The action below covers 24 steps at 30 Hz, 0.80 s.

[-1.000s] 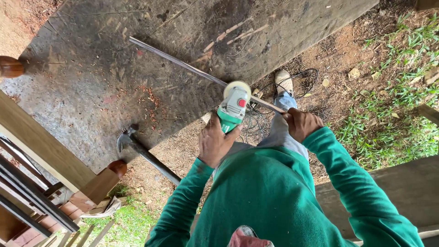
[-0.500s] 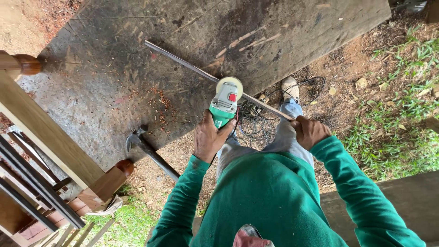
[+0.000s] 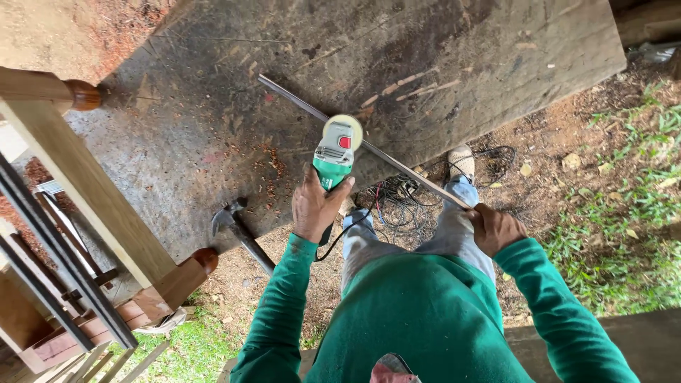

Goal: The person uses a handheld angle grinder to smooth the surface of several metal rods placed on a wooden workbench. They systematically move the grinder along the length of each rod, then reposition the rods to work on different sections.

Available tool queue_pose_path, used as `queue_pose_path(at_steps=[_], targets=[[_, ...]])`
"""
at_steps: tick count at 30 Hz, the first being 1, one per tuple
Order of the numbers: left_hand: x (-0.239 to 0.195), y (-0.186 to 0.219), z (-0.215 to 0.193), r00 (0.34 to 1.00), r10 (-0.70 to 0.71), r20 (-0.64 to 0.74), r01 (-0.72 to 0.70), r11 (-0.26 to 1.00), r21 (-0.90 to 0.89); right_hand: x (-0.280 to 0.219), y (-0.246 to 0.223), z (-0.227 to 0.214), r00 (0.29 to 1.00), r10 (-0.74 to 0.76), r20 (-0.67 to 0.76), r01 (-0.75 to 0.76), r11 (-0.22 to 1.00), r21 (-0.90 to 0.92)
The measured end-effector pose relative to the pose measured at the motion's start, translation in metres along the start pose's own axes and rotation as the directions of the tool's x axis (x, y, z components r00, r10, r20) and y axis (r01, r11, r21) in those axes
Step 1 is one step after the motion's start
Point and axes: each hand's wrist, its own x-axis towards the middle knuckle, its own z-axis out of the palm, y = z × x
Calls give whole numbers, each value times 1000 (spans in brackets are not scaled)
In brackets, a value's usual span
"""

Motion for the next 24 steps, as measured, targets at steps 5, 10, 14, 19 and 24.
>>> queue_pose_path(at_steps=[5, 10, 14, 19, 24], targets=[[15, -13, -7, 999, -30, -42, 29, 1000, -12, 2, 9, 8, 999, 12, -35, -13, 1000, -11], [32, -24, -16, 993, -64, -100, 71, 995, 71, 3, 27, 22, 999, 6, -48, -7, 1000, -26], [44, -32, -25, 985, -69, -158, 79, 995, 56, 6, 26, 20, 998, 60, 4, -59, 997, -51], [66, -52, -36, 982, -115, -146, 110, 993, -46, 10, 21, 13, 985, 132, 109, -125, 990, -70], [83, -50, -55, 974, -122, -193, 111, 992, -64, 8, 13, 7, 982, 145, 121, -139, 989, -52]])
